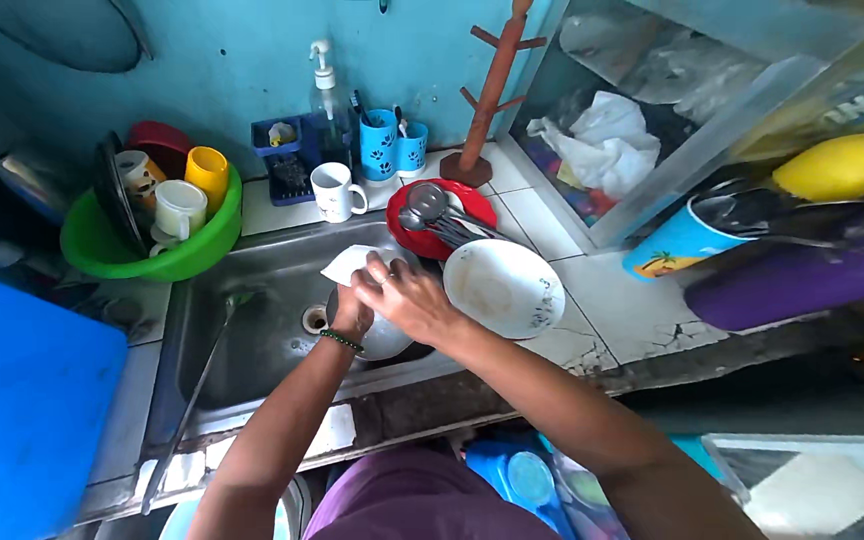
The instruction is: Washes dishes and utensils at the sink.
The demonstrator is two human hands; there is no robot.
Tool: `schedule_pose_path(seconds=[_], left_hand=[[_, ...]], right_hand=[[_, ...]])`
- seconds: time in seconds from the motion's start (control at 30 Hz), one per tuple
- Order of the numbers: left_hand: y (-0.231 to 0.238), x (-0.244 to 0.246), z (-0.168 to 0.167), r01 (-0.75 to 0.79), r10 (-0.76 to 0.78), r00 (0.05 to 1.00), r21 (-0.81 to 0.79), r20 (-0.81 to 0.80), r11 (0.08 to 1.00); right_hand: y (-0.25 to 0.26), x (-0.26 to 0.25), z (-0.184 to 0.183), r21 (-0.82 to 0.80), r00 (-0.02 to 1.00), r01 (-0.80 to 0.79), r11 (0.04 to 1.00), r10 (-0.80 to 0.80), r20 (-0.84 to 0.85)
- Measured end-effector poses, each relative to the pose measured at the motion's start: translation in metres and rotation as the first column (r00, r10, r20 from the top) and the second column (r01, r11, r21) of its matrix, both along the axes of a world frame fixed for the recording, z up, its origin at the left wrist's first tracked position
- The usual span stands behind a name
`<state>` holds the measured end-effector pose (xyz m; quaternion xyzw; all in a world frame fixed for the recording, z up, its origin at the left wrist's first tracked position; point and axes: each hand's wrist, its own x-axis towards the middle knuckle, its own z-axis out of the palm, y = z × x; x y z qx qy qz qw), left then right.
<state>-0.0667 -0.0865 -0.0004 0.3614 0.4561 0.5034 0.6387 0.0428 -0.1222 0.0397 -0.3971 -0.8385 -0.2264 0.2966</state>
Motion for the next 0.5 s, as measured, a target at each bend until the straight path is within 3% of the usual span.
schedule_pose_path(seconds=[0.07, 0.13, 0.2, 0.27, 0.37, 0.5], left_hand=[[0.012, 0.005, -0.006, 0.011, -0.01, 0.998, 0.011, -0.06, 1.0], [0.01, -0.001, -0.002, 0.177, -0.149, 0.952, 0.083, -0.266, 0.981], [0.009, -0.018, -0.002, 0.407, -0.253, 0.803, 0.185, -0.54, 0.895], [0.009, -0.033, -0.014, 0.49, -0.187, 0.642, 0.21, -0.743, 0.846], [0.009, -0.059, -0.029, 0.367, -0.036, 0.461, 0.153, -0.887, 0.918], [0.018, -0.13, -0.031, 0.148, 0.091, 0.164, 0.116, -0.982, 0.982]], right_hand=[[-0.003, 0.022, 0.006, -0.146, 0.982, 0.072, 0.987, -0.096, -0.163], [-0.01, 0.057, 0.024, -0.397, 0.888, 0.152, 0.905, -0.301, -0.347], [-0.019, 0.104, 0.034, -0.546, 0.767, 0.123, 0.829, -0.428, -0.477], [-0.025, 0.151, 0.024, -0.63, 0.673, 0.147, 0.762, -0.544, -0.501], [-0.031, 0.202, -0.008, -0.71, 0.588, 0.169, 0.684, -0.648, -0.484], [-0.035, 0.221, -0.038, -0.769, 0.526, 0.137, 0.624, -0.704, -0.477]])
